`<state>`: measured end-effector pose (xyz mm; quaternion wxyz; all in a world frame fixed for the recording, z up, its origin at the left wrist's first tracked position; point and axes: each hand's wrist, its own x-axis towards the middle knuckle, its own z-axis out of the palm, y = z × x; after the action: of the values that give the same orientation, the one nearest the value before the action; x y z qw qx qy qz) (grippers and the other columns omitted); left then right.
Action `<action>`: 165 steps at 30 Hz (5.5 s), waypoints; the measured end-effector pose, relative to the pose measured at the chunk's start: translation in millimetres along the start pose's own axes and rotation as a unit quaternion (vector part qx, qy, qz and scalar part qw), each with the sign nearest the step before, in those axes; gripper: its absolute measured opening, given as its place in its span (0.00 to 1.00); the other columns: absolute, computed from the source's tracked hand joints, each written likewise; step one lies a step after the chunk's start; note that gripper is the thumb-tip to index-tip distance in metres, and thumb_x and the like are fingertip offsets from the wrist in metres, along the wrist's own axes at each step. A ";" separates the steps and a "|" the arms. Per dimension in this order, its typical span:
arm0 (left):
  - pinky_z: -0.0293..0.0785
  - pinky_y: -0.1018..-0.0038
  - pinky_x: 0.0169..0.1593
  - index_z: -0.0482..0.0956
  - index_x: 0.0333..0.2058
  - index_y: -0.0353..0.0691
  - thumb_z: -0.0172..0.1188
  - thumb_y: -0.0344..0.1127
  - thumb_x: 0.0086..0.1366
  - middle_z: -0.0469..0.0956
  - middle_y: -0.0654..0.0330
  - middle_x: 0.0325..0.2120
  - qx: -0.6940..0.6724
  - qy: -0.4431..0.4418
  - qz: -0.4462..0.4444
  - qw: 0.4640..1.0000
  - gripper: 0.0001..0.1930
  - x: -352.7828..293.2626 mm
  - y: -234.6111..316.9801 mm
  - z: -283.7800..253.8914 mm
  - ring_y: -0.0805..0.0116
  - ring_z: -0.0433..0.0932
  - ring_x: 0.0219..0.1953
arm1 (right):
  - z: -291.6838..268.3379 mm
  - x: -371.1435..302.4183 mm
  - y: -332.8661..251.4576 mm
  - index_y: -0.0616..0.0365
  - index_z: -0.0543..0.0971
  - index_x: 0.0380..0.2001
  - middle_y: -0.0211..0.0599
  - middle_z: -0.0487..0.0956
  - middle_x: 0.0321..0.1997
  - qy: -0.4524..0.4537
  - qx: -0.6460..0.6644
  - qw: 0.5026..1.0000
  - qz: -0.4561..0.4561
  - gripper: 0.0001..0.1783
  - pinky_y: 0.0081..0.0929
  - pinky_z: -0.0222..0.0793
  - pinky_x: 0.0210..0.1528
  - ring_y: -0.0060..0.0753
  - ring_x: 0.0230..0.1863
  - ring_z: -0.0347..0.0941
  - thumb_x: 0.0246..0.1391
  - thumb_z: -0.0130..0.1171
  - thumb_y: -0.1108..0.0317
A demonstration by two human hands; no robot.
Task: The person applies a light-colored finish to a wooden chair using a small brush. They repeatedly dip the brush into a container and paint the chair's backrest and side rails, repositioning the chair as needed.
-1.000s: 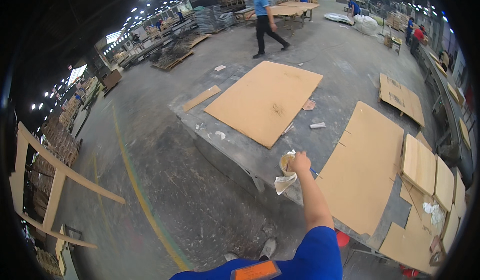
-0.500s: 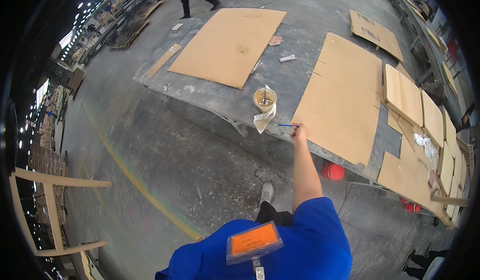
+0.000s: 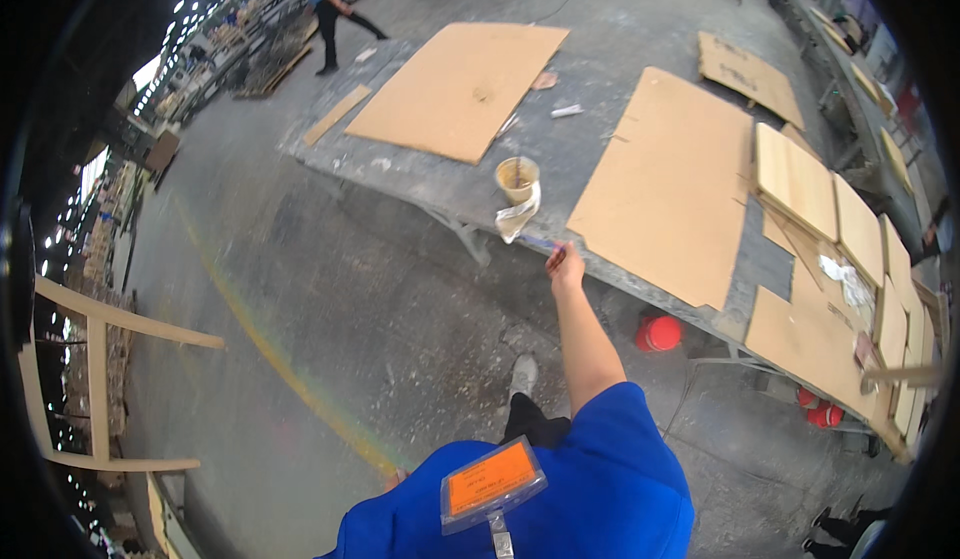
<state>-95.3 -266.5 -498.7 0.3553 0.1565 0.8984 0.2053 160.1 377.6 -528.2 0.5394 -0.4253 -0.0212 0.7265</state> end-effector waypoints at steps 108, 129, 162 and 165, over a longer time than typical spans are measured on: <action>0.69 0.66 0.65 0.61 0.70 0.31 0.61 0.50 0.74 0.76 0.52 0.59 -0.292 -0.367 0.689 0.553 0.37 -756.4 716.1 428.0 0.64 0.73 0.62 | -228.8 -715.4 -948.3 0.56 0.77 0.39 0.41 0.86 0.32 -0.194 -0.260 0.046 -0.945 0.07 0.45 0.64 0.56 0.33 0.34 0.78 0.66 0.61 0.65; 0.73 0.71 0.60 0.63 0.70 0.34 0.62 0.54 0.72 0.78 0.55 0.56 -0.304 -0.319 0.689 0.575 0.39 -752.5 703.7 427.3 0.71 0.75 0.56 | -221.4 -713.7 -943.6 0.56 0.79 0.37 0.40 0.86 0.30 -0.209 -0.241 0.043 -0.947 0.05 0.44 0.64 0.53 0.32 0.32 0.78 0.64 0.62 0.67; 0.74 0.71 0.57 0.64 0.70 0.33 0.62 0.54 0.72 0.80 0.53 0.53 -0.331 -0.255 0.710 0.567 0.38 -742.8 691.4 412.7 0.71 0.78 0.54 | -206.7 -709.2 -928.0 0.56 0.78 0.38 0.40 0.86 0.30 -0.237 -0.224 0.065 -0.943 0.06 0.46 0.64 0.54 0.34 0.34 0.76 0.65 0.62 0.65; 0.74 0.71 0.57 0.64 0.70 0.32 0.63 0.53 0.72 0.80 0.53 0.53 -0.325 -0.259 0.702 0.578 0.38 -742.1 690.1 410.5 0.71 0.78 0.54 | -205.0 -709.3 -927.0 0.56 0.78 0.38 0.39 0.86 0.30 -0.240 -0.222 0.060 -0.943 0.06 0.46 0.64 0.53 0.33 0.34 0.76 0.65 0.62 0.66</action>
<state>804.9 120.5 -13.8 0.3444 0.6592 0.2509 0.6196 1041.2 108.0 217.2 0.6182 0.0492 -0.6932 -0.3673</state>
